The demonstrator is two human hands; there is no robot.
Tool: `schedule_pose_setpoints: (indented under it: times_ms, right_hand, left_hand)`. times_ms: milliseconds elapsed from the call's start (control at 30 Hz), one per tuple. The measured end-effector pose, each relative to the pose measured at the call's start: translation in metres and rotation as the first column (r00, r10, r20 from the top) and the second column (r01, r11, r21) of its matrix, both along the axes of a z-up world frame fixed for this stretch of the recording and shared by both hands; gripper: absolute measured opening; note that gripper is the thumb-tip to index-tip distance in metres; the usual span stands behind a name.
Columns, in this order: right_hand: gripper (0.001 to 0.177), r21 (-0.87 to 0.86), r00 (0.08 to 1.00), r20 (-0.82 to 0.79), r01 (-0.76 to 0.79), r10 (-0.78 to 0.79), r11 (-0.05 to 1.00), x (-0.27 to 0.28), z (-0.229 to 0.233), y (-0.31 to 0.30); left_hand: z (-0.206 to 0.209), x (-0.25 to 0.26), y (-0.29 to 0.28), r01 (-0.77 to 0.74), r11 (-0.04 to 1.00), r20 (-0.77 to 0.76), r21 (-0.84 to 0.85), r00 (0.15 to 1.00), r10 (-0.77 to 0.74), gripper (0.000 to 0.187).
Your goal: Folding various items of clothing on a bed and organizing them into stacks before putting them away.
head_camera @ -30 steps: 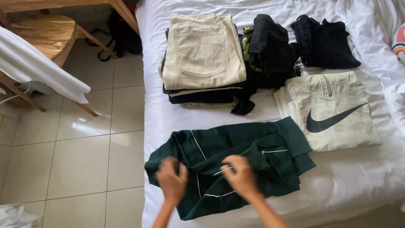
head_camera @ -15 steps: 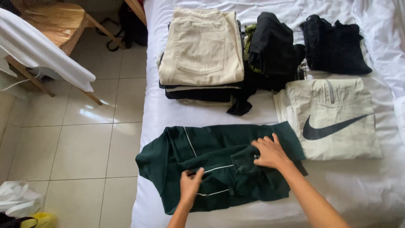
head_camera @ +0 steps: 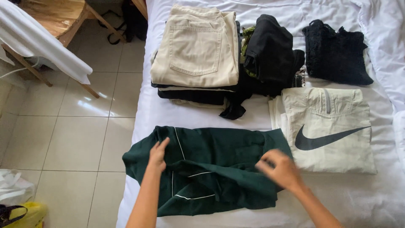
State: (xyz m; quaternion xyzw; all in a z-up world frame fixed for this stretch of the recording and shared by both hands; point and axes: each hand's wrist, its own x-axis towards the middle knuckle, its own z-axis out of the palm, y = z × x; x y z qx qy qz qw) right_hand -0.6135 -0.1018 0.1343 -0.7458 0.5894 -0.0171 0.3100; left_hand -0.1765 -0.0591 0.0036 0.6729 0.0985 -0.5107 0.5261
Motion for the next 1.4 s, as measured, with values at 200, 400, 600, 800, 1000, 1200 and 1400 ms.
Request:
schedule_pose_setpoints:
  times_ms: [200, 400, 600, 800, 1000, 1200, 1400]
  right_hand:
    - [0.055, -0.264, 0.834, -0.178, 0.472, -0.523, 0.841, -0.056, -0.063, -0.019]
    - [0.093, -0.092, 0.852, -0.264, 0.444, -0.452, 0.891, -0.057, -0.069, -0.044]
    - [0.049, -0.102, 0.842, -0.169, 0.503, -0.513, 0.858, -0.069, -0.098, -0.07]
    - [0.05, -0.049, 0.753, 0.013, 0.658, -0.658, 0.752, -0.089, -0.088, -0.036]
    - [0.081, 0.258, 0.715, 0.144, 0.64, -0.684, 0.724, -0.059, -0.055, -0.061]
    - [0.072, 0.365, 0.705, 0.06, 0.643, -0.706, 0.673, -0.049, -0.077, -0.102]
    - [0.026, -0.159, 0.773, 0.019, 0.628, -0.634, 0.762, -0.07, -0.147, -0.109]
  left_hand:
    - [0.07, -0.007, -0.021, 0.139, 0.988, -0.009, 0.065, 0.99, -0.139, 0.069]
    - [-0.043, 0.02, -0.027, 0.145, 0.989, 0.198, 0.011, 0.969, -0.144, 0.058]
    - [-0.049, 0.032, -0.035, 0.136, 0.991, 0.284, 0.004, 0.95, -0.131, 0.047]
    - [-0.051, 0.04, -0.04, 0.091, 0.996, 0.355, -0.008, 0.931, -0.083, 0.036]
    - [-0.058, 0.035, -0.043, 0.124, 0.991, 0.418, 0.045, 0.899, -0.131, 0.023]
    - [-0.045, 0.036, -0.051, 0.198, 0.976, 0.339, 0.087, 0.916, -0.216, 0.045]
    - [-0.074, 0.052, -0.059, 0.116, 0.993, 0.472, 0.003, 0.875, -0.104, 0.031]
